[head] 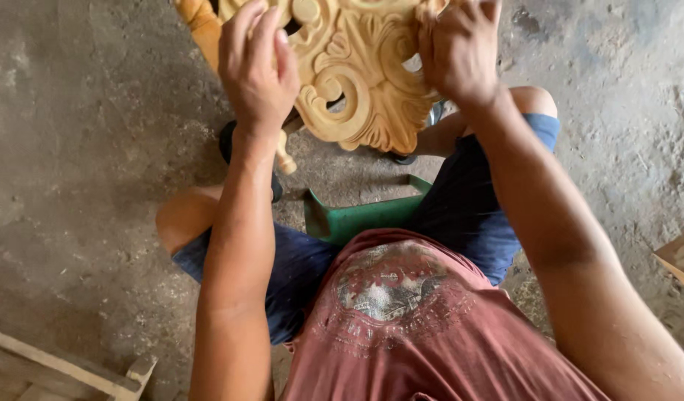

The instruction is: The person sands the surface of a detailed wood carving by hand with a piece of sandpaper.

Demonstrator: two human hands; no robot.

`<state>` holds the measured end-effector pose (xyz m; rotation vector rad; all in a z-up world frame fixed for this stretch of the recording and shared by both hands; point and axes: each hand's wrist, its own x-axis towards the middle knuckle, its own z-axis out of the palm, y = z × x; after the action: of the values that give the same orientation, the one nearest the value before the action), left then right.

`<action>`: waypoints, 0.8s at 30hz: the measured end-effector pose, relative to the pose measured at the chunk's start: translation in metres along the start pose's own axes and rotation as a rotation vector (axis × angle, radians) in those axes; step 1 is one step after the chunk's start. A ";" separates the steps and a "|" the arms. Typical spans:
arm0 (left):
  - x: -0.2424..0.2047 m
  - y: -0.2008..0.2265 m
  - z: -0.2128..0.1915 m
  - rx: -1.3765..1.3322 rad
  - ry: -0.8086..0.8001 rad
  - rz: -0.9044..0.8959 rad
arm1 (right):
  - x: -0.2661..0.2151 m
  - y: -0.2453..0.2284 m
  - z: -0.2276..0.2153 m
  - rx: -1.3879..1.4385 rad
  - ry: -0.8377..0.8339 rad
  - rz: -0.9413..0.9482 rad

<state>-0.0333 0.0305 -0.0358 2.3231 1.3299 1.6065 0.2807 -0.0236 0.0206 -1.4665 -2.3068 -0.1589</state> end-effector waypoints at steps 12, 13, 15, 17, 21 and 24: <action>0.009 0.012 -0.020 -0.005 -0.037 0.052 | 0.023 0.022 -0.018 -0.041 -0.117 0.023; 0.007 0.012 -0.023 0.004 -0.041 0.042 | 0.022 0.021 -0.015 -0.034 -0.125 0.022; 0.003 0.014 -0.019 -0.053 -0.052 -0.033 | 0.017 0.020 -0.014 -0.032 -0.135 0.021; 0.005 0.014 -0.016 -0.062 -0.039 -0.034 | 0.020 0.017 -0.015 -0.034 -0.140 0.016; 0.010 0.014 -0.020 -0.033 -0.022 0.010 | 0.023 0.023 -0.022 -0.054 -0.132 0.011; 0.009 0.019 -0.024 -0.030 -0.062 -0.001 | 0.024 0.026 -0.024 -0.058 -0.138 -0.004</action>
<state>-0.0395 0.0140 -0.0090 2.3347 1.2853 1.5304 0.3016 0.0011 0.0493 -1.5452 -2.4333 -0.1307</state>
